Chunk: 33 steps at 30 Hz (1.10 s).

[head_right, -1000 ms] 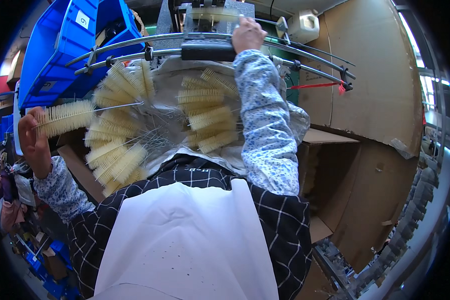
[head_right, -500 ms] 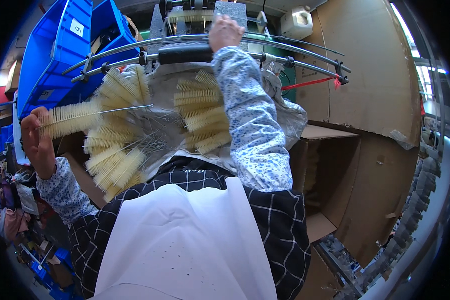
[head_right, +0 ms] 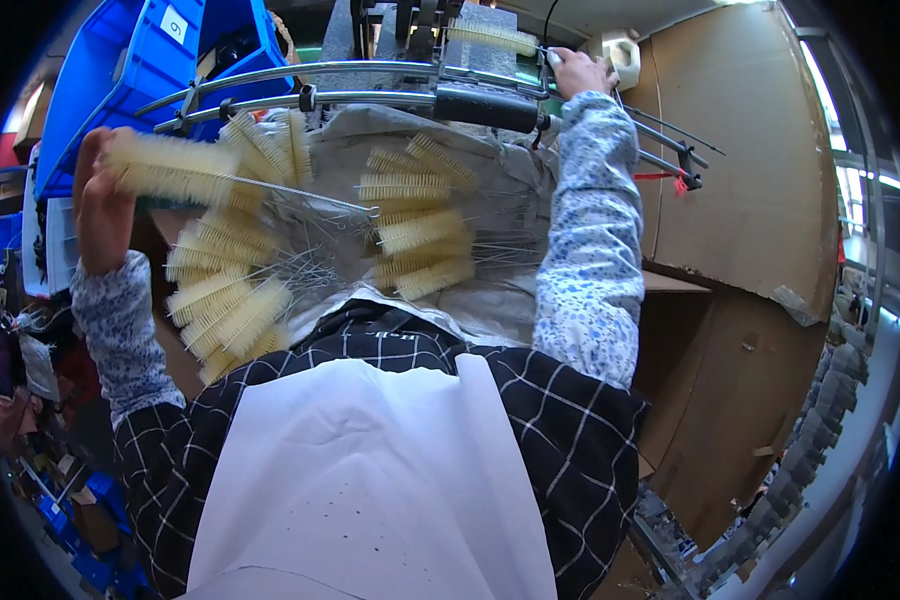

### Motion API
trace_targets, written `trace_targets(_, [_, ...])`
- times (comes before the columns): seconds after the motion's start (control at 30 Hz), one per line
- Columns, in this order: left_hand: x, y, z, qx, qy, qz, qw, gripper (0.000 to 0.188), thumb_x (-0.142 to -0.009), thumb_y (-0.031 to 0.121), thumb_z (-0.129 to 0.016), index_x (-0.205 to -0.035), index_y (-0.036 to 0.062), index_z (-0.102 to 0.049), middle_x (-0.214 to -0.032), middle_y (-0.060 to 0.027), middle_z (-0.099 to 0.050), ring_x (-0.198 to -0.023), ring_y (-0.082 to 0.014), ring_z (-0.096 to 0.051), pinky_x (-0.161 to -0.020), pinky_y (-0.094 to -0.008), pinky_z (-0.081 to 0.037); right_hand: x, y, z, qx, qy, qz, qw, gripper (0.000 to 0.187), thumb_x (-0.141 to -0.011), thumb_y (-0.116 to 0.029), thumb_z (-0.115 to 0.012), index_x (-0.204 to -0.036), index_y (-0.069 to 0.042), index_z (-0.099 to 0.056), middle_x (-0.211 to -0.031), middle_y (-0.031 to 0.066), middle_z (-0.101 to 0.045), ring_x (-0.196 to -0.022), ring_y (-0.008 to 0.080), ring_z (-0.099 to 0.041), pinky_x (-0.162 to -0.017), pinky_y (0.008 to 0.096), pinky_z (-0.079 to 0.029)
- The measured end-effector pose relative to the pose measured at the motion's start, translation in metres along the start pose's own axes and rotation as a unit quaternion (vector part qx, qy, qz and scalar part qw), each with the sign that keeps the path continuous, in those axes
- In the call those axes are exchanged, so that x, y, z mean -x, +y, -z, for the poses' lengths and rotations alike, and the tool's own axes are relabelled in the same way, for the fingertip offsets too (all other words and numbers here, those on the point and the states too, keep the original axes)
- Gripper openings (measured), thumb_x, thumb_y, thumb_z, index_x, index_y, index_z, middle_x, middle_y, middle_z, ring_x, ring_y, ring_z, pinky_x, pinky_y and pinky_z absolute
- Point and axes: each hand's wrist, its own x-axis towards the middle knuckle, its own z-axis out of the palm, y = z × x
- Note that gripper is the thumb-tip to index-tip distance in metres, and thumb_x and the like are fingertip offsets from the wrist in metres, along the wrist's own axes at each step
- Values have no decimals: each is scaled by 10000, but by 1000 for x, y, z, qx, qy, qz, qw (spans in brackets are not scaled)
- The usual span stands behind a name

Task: The person repeatedly picks up yellow bristle brush heads and metal rods, inserts the rods into the brush heads, and places the assembled units onto a metal rack. The process is continuous and repetitive, with the person handling the components one at a time.

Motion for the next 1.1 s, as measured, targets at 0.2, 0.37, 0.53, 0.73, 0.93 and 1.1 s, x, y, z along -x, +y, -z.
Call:
trace_targets(0.2, [-13,-9,-21,61,-58,41,996,325,-760,162,-479,-1047,29,-404,-937,-43,-453,-852,-111,-471,-761,-252,-409,50,78,43,-351,-143,111,919,287,-832,-253,-500,-1077,-114,-558,-979,114,-590,-930,222,-548,-810,323,-422])
trace_targets(0.37, [-22,-24,-80,85,-119,45,988,237,-781,123,-500,-1000,54,-441,-861,-28,-496,-759,-91,-502,-679,-233,-440,123,-9,100,-421,-275,226,835,403,-848,-246,-497,-1205,-71,-428,-1106,115,-512,-941,194,-519,-807,315,-434])
trace_targets(0.53, [-17,-55,-119,77,-195,75,975,256,-772,55,-534,-997,67,-414,-912,-42,-485,-795,-106,-520,-708,-230,-448,174,-133,94,-615,-350,243,663,322,-839,-257,-512,-1092,-60,-495,-983,76,-543,-962,191,-503,-837,338,-418])
trace_targets(0.73, [-11,-48,-25,-344,-179,37,921,474,-732,100,-595,-1152,60,-378,-1099,-102,-446,-962,-195,-486,-854,-304,-386,103,-96,46,-282,104,169,939,230,-786,-118,-520,-1010,-81,-559,-857,100,-586,-791,266,-559,-701,367,-458])
trace_targets(0.93, [-10,-90,32,-299,-140,282,900,417,-741,120,-604,-1105,56,-412,-1044,-85,-448,-940,-151,-464,-708,-259,-456,50,-66,16,-91,121,67,986,273,-796,-218,-478,-1051,-258,-569,-927,25,-559,-880,221,-483,-763,355,-365])
trace_targets(1.1, [-7,-93,31,-279,-169,253,911,368,-727,44,-578,-1063,60,-429,-944,-41,-450,-693,-84,-502,-602,-210,-449,38,-77,14,-86,94,60,990,265,-828,-234,-464,-1069,-274,-566,-974,37,-563,-915,200,-482,-818,359,-347])
